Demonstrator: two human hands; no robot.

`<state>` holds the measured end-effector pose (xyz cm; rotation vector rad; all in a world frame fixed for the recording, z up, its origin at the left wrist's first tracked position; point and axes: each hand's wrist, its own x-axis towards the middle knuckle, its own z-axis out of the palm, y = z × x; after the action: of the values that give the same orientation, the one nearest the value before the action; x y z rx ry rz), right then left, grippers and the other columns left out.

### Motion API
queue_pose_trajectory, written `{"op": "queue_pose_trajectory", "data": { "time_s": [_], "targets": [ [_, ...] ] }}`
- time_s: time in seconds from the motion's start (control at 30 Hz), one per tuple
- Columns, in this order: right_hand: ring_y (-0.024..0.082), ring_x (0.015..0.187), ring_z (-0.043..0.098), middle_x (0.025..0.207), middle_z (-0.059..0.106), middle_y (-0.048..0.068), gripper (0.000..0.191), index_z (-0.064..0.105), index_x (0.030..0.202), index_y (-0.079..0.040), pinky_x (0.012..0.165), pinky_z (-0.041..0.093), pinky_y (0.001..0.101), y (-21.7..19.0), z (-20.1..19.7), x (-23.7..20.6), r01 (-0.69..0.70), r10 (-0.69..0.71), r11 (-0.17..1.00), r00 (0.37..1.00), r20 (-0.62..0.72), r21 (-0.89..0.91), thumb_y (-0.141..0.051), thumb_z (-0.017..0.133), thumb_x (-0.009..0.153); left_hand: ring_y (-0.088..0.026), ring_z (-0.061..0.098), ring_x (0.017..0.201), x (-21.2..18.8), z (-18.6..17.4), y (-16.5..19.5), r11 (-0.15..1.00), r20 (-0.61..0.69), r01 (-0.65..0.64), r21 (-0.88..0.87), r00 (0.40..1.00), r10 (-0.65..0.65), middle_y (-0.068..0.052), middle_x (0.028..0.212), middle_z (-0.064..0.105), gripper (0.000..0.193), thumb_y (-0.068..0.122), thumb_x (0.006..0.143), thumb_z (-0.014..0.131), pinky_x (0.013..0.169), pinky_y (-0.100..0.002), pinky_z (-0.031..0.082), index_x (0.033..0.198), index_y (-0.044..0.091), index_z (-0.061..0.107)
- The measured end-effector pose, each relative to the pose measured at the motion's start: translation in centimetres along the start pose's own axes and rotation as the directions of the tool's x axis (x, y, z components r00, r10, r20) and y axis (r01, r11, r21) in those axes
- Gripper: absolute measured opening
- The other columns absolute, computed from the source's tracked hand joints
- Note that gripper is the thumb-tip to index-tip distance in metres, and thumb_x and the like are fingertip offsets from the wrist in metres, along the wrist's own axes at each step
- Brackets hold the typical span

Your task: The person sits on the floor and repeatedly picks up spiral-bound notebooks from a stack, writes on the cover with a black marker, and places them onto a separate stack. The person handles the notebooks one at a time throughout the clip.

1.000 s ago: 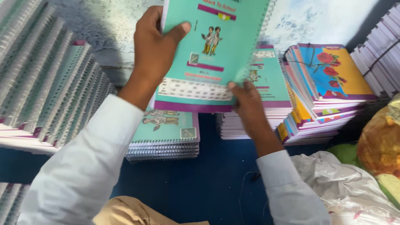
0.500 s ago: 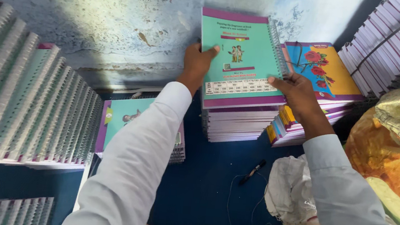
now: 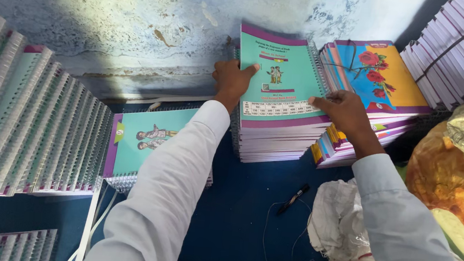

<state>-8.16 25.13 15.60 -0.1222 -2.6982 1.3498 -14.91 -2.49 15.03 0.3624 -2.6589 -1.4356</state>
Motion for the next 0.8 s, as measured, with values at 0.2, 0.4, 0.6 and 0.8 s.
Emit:
{"op": "queue_pose_trajectory", "data": {
  "time_s": [0.2, 0.4, 0.6, 0.8],
  "targets": [
    [0.027, 0.085, 0.069, 0.094, 0.071, 0.021, 0.069, 0.072, 0.106, 0.01, 0.074, 0.054, 0.0359, 0.2, 0.0, 0.7, 0.052, -0.055, 0.986, 0.998, -0.014, -0.158, -0.049, 0.086, 0.075, -0.038, 0.034, 0.133, 1.2, 1.4, -0.9, 0.997, -0.047, -0.009, -0.07, 0.999, 0.006, -0.016, 0.142, 0.037, 0.053, 0.05, 0.084, 0.074, 0.108, -0.053, 0.035, 0.117, 0.009, 0.07],
    [0.027, 0.082, 0.069, 0.092, 0.07, 0.02, 0.073, 0.07, 0.113, 0.009, 0.073, 0.054, 0.0376, 0.1, 0.4, -0.2, 0.088, -0.096, 0.972, 0.995, -0.024, -0.217, -0.054, 0.082, 0.079, -0.043, 0.035, 0.129, 2.0, 2.5, -2.3, 0.981, -0.125, -0.111, -0.158, 0.988, 0.092, -0.023, 0.141, 0.035, 0.052, 0.04, 0.083, 0.078, 0.108, -0.052, 0.037, 0.113, -0.002, 0.07],
    [0.018, 0.064, 0.06, 0.079, 0.063, 0.008, 0.057, 0.069, 0.105, 0.003, 0.059, 0.048, 0.0329, 3.0, -0.1, -1.1, 0.082, -0.044, 0.98, 0.978, -0.205, 0.179, -0.053, 0.057, 0.101, -0.044, 0.037, 0.13, 2.1, 3.1, -2.4, 0.992, -0.175, -0.116, -0.053, 0.979, 0.105, -0.025, 0.142, 0.036, 0.061, 0.044, 0.086, 0.078, 0.107, -0.052, 0.041, 0.117, -0.007, 0.065],
    [0.014, 0.052, 0.054, 0.063, 0.057, 0.006, 0.049, 0.062, 0.081, -0.001, 0.051, 0.043, 0.0322, 11.7, 3.1, -6.6, 0.024, 0.099, 0.961, 0.902, -0.421, 0.277, -0.037, 0.049, 0.112, -0.039, 0.039, 0.135, 1.3, 3.2, -1.9, 1.0, -0.12, -0.022, 0.001, 0.993, 0.022, -0.019, 0.146, 0.036, 0.067, 0.047, 0.088, 0.072, 0.105, -0.054, 0.043, 0.128, -0.006, 0.056]
  ]
}}
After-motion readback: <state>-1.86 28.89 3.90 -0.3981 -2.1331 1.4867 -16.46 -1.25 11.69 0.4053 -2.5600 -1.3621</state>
